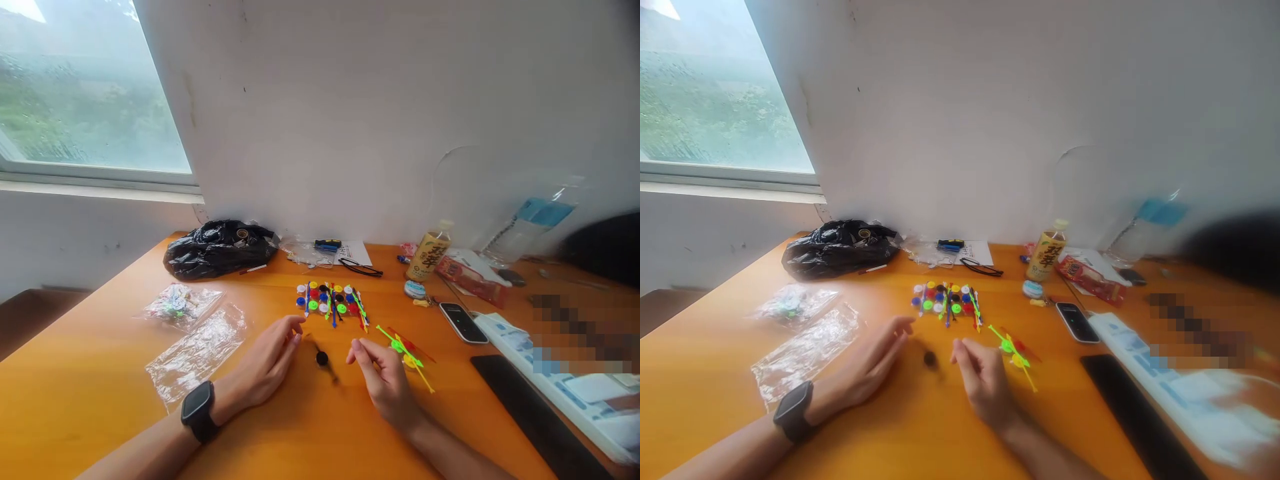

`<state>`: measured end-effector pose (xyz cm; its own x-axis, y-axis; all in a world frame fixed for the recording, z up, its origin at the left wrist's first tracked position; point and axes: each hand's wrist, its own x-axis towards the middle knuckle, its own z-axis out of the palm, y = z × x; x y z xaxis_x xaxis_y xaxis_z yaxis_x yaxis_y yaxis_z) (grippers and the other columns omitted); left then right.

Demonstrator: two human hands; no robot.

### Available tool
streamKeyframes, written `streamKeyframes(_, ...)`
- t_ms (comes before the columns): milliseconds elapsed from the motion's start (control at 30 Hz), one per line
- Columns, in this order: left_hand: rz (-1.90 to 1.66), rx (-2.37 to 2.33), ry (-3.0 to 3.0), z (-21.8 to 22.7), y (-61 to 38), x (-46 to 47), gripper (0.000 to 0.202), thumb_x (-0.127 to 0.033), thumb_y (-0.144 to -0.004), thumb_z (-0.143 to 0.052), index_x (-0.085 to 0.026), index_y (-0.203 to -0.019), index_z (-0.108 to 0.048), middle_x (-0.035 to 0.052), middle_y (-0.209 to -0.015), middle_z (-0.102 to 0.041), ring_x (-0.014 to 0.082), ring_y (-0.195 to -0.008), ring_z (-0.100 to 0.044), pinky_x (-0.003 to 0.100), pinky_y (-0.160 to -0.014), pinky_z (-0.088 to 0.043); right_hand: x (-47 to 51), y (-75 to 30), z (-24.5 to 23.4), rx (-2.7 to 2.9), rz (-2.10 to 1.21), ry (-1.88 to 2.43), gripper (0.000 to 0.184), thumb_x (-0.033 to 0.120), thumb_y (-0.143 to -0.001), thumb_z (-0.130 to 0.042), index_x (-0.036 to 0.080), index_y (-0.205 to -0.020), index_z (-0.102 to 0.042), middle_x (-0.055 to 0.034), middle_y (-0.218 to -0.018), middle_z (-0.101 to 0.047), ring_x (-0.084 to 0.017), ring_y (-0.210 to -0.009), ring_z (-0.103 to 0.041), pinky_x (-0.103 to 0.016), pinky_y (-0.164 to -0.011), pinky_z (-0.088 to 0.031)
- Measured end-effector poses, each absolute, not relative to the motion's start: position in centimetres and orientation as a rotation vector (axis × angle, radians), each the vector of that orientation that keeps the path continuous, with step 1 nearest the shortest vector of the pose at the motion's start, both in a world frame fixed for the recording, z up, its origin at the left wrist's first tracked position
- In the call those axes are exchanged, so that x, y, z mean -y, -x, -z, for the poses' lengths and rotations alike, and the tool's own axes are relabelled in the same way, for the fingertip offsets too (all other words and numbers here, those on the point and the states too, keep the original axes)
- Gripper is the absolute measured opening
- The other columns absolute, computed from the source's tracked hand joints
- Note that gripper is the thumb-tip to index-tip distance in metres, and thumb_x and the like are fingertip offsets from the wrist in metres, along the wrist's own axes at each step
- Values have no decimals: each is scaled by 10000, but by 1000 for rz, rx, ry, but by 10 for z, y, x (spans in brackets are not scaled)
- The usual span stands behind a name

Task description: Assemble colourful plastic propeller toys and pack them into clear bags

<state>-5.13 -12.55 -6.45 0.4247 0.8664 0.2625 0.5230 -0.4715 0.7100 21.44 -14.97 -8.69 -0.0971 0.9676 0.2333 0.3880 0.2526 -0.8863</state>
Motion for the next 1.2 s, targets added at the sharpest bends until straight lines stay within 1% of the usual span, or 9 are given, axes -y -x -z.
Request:
streamKeyframes(133,-809,-1153,-2159,70,52,122,394,-398,-1100,-386,-332,-1487,-423,86,-1299,-667,243,-1180,-663,409,-1039,-562,149,-216,90,1620,-907,1273,462,581,-1028,-489,248,-737,-623,-17,-653,-501,-193,-581,-463,-325,-564,-365)
streamKeyframes(233,-785,-1126,-2219,75,53,120,472,-404,-1086,-421,-353,-1551,-361,107,-1372,-643,273,-1241,-641,453,-1068,-555,145,-217,94,1557,-980,1309,455,597,-1017,-505,253,-743,-621,14,-602,-382,-171,-527,-366,-315,-522,-306)
streamKeyframes(333,-738,-1123,-2257,77,53,119,524,-400,-1087,-424,-350,-1595,-302,127,-1435,-605,291,-1306,-602,484,-1102,-534,140,-219,98,1485,-1044,1341,466,621,-1012,-506,248,-759,-628,30,-581,-324,-160,-511,-321,-304,-494,-253)
streamKeyframes(533,-704,-1122,-2275,71,51,119,512,-416,-1092,-420,-307,-1584,-334,125,-1384,-619,296,-1255,-594,502,-1119,-505,132,-222,101,1490,-1091,1366,473,614,-1028,-487,230,-809,-654,40,-569,-326,-154,-516,-329,-301,-508,-241)
streamKeyframes(700,-690,-1138,-2250,65,50,119,491,-431,-1112,-368,-271,-1576,-355,120,-1375,-617,280,-1261,-589,494,-1129,-490,129,-221,93,1630,-913,1341,452,543,-1063,-467,205,-825,-650,28,-598,-417,-153,-549,-402,-297,-547,-324)
streamKeyframes(800,-708,-1125,-2254,65,50,119,473,-429,-1115,-362,-265,-1558,-380,117,-1381,-617,273,-1267,-594,493,-1136,-483,130,-217,82,1773,-813,1269,380,483,-1076,-462,208,-905,-660,-9,-719,-569,-170,-635,-507,-303,-618,-413)
streamKeyframes(900,-734,-1109,-2251,67,51,118,456,-420,-1119,-344,-258,-1544,-384,119,-1412,-605,271,-1308,-577,498,-1152,-464,130,-213,73,1927,-679,1155,246,432,-1039,-554,230,-1125,-665,-55,-930,-667,-223,-847,-613,-350,-794,-501)
streamKeyframes(1000,-763,-1096,-2237,66,52,118,440,-417,-1123,-324,-247,-1522,-399,119,-1385,-615,260,-1287,-589,484,-1148,-464,129,-212,70,2035,-546,1051,321,416,-989,-640,247,-1261,-629,-92,-1076,-675,-275,-1030,-623,-425,-955,-510)
streamKeyframes(1200,-898,-1162,-2238,69,49,115,387,-397,-1105,-407,-239,-1456,-448,119,-1362,-607,255,-1228,-607,455,-1089,-499,129,-212,72,2091,-455,1028,525,458,-969,-678,254,-1430,-530,-136,-1332,-623,-318,-1253,-570,-473,-1086,-482)
